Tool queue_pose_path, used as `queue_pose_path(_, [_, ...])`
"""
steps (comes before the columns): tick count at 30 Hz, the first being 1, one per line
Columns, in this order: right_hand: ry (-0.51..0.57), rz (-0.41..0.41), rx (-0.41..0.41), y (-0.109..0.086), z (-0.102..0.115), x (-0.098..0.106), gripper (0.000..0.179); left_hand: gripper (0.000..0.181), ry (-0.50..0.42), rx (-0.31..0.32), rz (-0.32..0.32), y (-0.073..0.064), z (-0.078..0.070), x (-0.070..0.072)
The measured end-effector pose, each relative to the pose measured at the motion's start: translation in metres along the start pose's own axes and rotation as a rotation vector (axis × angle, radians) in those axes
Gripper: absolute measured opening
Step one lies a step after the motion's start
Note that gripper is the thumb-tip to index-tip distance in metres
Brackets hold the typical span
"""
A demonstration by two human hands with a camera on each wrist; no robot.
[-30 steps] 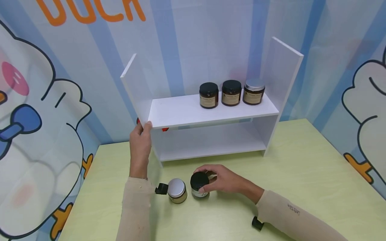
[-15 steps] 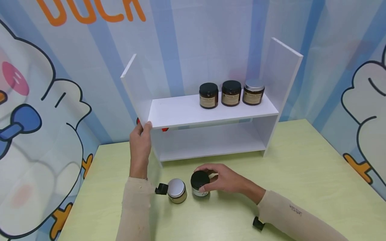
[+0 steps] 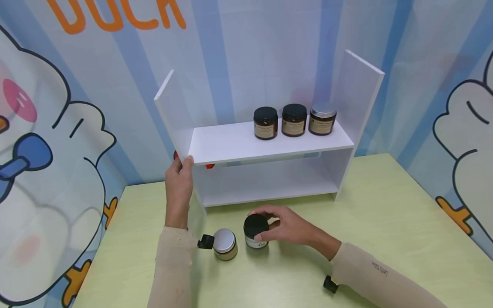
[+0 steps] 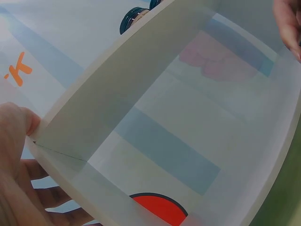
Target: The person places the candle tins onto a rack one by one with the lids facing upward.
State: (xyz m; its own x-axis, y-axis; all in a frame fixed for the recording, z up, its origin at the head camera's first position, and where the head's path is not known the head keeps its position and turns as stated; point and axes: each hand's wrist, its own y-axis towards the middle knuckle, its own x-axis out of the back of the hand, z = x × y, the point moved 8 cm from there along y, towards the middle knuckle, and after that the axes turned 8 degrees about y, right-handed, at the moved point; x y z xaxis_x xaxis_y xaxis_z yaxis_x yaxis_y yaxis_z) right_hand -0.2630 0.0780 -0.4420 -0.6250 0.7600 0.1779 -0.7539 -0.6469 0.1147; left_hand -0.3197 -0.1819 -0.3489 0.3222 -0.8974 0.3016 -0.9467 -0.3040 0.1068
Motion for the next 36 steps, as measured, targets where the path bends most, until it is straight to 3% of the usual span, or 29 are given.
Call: queue_pose_path(36, [-0.107,-0.018,0.078,0.001,0.049,0.018,0.047,0.057,-0.006,0.013,-0.007,0.002,0.002,0.001])
